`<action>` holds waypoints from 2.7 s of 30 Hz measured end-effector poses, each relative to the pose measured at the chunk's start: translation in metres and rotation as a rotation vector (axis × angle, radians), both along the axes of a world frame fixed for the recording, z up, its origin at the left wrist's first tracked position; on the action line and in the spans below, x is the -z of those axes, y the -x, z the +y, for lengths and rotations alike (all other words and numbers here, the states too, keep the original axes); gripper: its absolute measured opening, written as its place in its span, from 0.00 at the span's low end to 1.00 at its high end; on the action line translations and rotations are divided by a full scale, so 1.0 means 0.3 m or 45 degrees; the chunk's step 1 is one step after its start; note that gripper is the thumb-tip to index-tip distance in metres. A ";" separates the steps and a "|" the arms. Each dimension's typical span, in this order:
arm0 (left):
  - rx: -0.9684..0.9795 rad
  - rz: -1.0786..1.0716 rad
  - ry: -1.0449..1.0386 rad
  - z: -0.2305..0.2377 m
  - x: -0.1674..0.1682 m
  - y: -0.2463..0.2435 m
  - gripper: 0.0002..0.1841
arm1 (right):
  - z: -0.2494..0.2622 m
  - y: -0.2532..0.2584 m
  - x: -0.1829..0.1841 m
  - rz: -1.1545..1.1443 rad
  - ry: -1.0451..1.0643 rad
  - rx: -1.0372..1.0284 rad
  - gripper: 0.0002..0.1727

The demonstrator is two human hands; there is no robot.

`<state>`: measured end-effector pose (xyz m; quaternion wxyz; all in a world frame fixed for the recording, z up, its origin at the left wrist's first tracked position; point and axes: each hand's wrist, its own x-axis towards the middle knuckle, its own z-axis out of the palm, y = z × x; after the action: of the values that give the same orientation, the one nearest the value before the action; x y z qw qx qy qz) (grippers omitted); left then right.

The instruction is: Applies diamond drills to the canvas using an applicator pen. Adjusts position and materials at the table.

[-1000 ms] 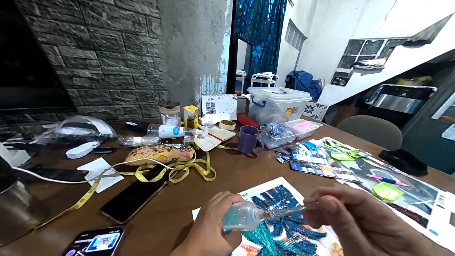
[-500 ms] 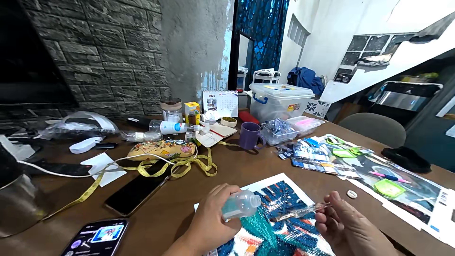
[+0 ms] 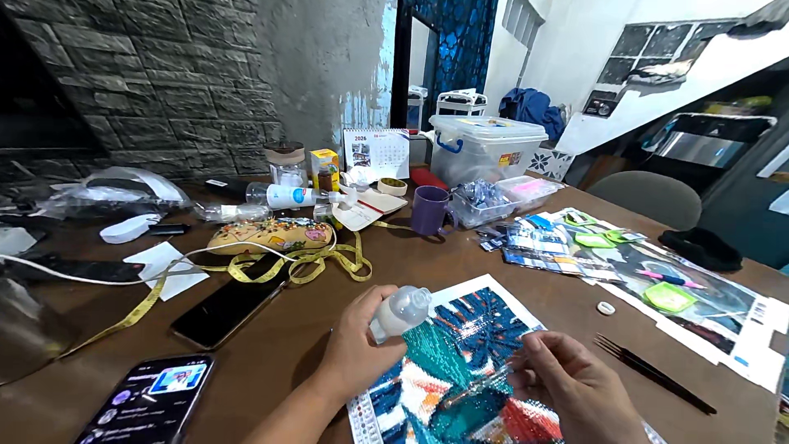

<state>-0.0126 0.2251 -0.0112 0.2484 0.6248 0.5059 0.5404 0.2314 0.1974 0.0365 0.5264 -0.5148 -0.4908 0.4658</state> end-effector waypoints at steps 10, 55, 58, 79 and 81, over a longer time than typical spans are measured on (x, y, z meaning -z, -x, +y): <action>-0.005 0.016 0.002 -0.001 -0.002 0.000 0.27 | 0.006 -0.007 0.012 -0.059 -0.073 0.052 0.06; -0.007 -0.022 0.068 -0.003 -0.013 -0.001 0.27 | -0.015 0.026 -0.009 -0.139 -0.178 -0.241 0.12; -0.008 -0.018 0.061 -0.002 -0.013 0.001 0.27 | -0.018 0.040 0.003 -0.176 -0.206 -0.295 0.13; 0.011 -0.076 0.051 -0.002 -0.007 0.003 0.28 | -0.010 -0.074 0.007 -0.239 -0.210 -0.187 0.14; 0.009 -0.077 0.056 -0.002 -0.007 0.003 0.28 | -0.010 -0.082 0.004 -0.215 -0.206 -0.201 0.13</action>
<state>-0.0133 0.2246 -0.0090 0.2792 0.6044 0.5077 0.5468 0.2561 0.1943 0.0354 0.4848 -0.4677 -0.6083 0.4199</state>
